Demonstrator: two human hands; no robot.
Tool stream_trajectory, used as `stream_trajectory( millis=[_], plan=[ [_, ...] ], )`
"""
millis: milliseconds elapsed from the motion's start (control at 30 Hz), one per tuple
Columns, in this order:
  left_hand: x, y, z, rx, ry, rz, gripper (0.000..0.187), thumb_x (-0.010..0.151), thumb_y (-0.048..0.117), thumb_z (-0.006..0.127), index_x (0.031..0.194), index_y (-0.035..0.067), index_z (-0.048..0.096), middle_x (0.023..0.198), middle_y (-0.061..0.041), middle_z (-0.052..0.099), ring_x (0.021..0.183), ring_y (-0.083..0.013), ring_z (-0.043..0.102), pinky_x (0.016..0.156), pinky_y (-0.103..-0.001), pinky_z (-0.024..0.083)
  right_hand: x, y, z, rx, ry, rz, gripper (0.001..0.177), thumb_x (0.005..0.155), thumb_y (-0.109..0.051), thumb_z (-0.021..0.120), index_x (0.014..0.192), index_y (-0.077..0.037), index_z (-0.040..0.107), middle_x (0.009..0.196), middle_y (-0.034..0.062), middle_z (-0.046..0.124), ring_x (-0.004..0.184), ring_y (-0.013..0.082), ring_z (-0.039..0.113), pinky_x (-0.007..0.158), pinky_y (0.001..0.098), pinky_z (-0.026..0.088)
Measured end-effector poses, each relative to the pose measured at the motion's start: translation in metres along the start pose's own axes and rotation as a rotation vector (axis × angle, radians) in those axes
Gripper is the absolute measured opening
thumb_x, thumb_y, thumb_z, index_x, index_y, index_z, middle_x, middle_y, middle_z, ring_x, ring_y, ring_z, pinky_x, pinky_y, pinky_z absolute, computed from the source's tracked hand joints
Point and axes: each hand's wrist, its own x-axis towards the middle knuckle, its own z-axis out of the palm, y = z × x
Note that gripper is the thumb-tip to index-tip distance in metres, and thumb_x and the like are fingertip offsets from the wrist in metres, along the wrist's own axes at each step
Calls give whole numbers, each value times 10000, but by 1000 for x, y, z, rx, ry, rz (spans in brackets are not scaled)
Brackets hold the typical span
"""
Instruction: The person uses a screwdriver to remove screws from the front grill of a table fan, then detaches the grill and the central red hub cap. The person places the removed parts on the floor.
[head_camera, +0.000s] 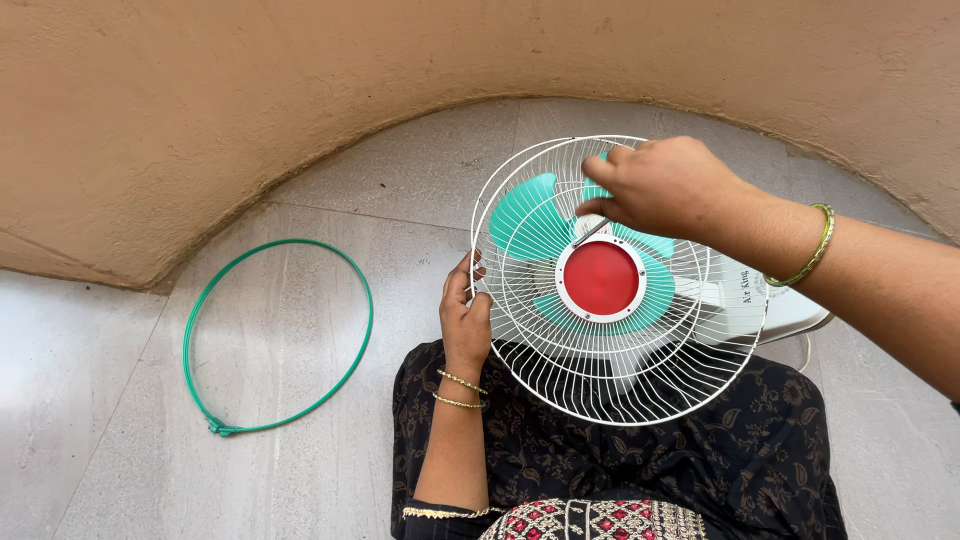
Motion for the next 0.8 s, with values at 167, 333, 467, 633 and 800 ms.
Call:
stream_trajectory(
  millis=[167,333,467,633,800],
  plan=[
    [-1,-3,8,-394,-98,-61,755,815,28,429,1560,104,336,1573,-93,404,1400,-234,453,987,-344,533,8,-6,-5,133,-386,325,666,947,-728,537,842,-126,800,854,63,769,800,242,747,642,407,587],
    [-4,-3,15,-622,-174,-347,801,801,35,402,1576,139,233,1528,-121,429,1343,-286,513,1003,-429,550,12,-17,12,0,-213,52,340,830,-545,706,816,-214,781,785,14,732,772,241,739,593,386,586],
    [-3,-5,18,-607,-313,-450,735,839,72,366,1563,119,247,1480,-194,494,1235,-337,615,1001,-476,558,4,-17,34,-381,74,-325,193,824,-213,730,640,-202,672,615,-60,620,637,126,638,526,301,485],
    [-1,-7,20,-527,-306,-388,689,860,108,337,1546,100,278,1438,-216,547,1169,-337,665,969,-476,592,-20,-7,48,-807,310,-648,297,822,-138,672,565,-152,523,497,-89,408,473,68,412,450,250,270],
    [-15,3,27,-552,-216,-281,736,812,104,356,1545,98,289,1420,-209,551,1167,-334,659,962,-485,598,-59,-5,40,-716,378,-421,275,880,-208,669,646,-155,534,561,-85,447,512,70,426,468,240,303]
  ],
)
